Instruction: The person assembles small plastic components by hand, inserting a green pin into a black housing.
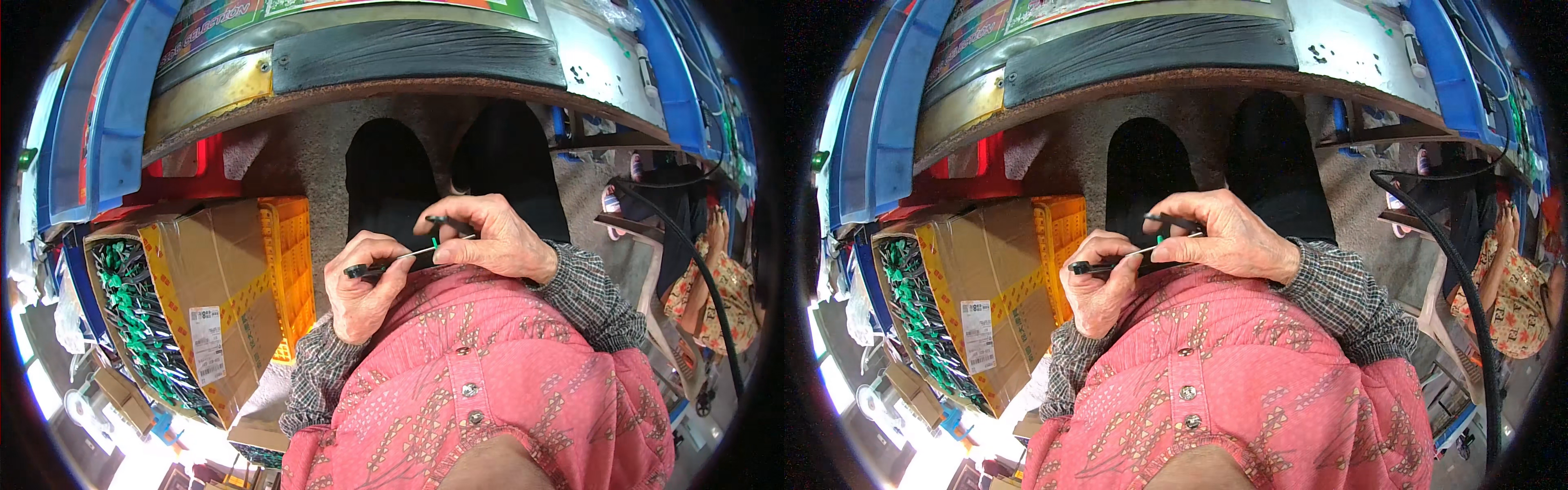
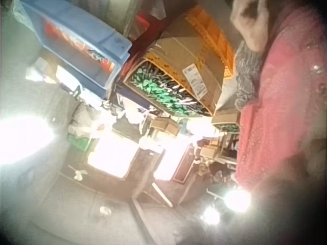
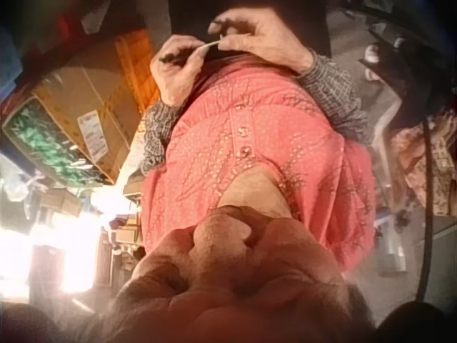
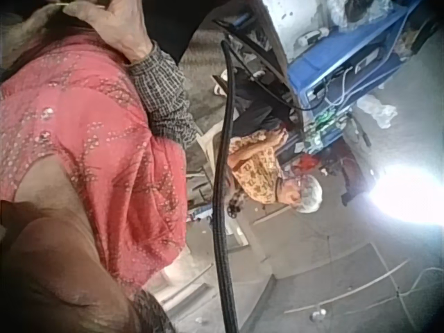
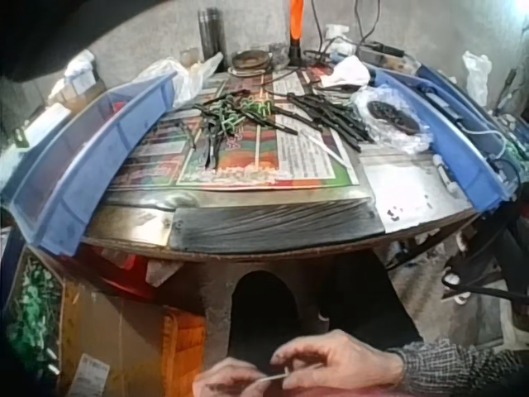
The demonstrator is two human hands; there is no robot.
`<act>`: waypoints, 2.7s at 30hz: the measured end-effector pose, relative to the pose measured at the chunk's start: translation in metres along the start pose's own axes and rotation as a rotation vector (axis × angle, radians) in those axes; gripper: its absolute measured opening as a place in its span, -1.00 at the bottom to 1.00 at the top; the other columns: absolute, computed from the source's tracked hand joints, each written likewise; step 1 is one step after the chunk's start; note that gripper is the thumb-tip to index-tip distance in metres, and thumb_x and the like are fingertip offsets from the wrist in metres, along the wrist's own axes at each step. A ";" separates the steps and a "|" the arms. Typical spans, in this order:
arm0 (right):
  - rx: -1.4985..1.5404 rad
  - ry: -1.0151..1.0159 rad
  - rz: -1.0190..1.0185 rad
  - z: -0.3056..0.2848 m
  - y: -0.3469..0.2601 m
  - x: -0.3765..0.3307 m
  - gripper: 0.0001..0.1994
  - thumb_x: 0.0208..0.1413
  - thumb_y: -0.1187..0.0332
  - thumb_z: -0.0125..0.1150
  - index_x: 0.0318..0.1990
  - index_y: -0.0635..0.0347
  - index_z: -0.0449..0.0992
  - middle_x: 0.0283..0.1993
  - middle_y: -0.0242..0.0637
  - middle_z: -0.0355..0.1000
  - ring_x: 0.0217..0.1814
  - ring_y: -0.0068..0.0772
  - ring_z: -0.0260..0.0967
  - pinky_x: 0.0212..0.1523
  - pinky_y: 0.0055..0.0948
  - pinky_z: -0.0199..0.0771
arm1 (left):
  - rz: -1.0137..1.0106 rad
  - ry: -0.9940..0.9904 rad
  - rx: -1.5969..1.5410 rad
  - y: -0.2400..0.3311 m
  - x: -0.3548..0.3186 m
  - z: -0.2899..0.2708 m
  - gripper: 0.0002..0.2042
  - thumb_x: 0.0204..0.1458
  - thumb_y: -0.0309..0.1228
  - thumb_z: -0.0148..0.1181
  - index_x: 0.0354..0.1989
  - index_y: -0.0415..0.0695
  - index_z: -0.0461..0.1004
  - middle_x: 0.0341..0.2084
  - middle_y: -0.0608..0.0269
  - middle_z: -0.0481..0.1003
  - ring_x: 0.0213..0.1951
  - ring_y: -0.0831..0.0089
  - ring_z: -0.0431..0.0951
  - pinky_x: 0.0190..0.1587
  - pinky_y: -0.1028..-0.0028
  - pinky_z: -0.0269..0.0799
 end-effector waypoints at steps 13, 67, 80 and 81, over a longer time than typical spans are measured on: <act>-0.030 0.079 0.088 -0.021 0.006 -0.009 -0.81 0.12 0.35 0.24 -0.41 0.33 0.51 -0.58 -0.47 0.30 -0.50 -0.75 0.12 -0.53 -0.59 0.15 | -0.136 0.048 -0.163 -0.017 -0.005 -0.002 -0.96 0.02 -0.66 0.17 -0.38 -0.27 0.46 -0.40 0.25 0.40 -0.57 0.67 0.37 -0.53 0.64 0.27; -0.063 0.093 0.101 -0.021 0.004 -0.009 -0.89 0.07 0.46 0.25 -0.38 0.30 0.47 -0.54 -0.52 0.29 -0.49 -0.75 0.15 -0.50 -0.60 0.19 | -0.150 0.043 -0.144 -0.021 -0.004 0.004 -0.94 -0.02 -0.68 0.19 -0.38 -0.27 0.49 -0.41 0.26 0.43 -0.54 0.67 0.37 -0.52 0.65 0.26; -0.164 0.065 0.064 -0.022 0.005 -0.009 -0.84 0.08 0.41 0.27 -0.39 0.34 0.47 -0.55 -0.42 0.34 -0.48 -0.73 0.19 -0.49 -0.60 0.24 | -0.135 0.033 -0.125 -0.020 -0.003 0.004 -0.93 -0.03 -0.69 0.19 -0.39 -0.27 0.49 -0.40 0.25 0.44 -0.53 0.67 0.37 -0.51 0.65 0.26; -0.145 0.067 0.066 -0.021 0.004 -0.009 -0.86 0.08 0.43 0.26 -0.39 0.33 0.47 -0.55 -0.45 0.34 -0.48 -0.75 0.19 -0.49 -0.61 0.24 | -0.139 0.036 -0.126 -0.021 -0.003 0.004 -0.93 -0.03 -0.69 0.19 -0.39 -0.28 0.49 -0.40 0.25 0.44 -0.53 0.66 0.37 -0.51 0.65 0.26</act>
Point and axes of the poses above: each hand's wrist, its own x-axis towards the middle knuckle, its own z-axis out of the palm, y = z × x, the point moved 9 cm from there along x, towards the middle knuckle
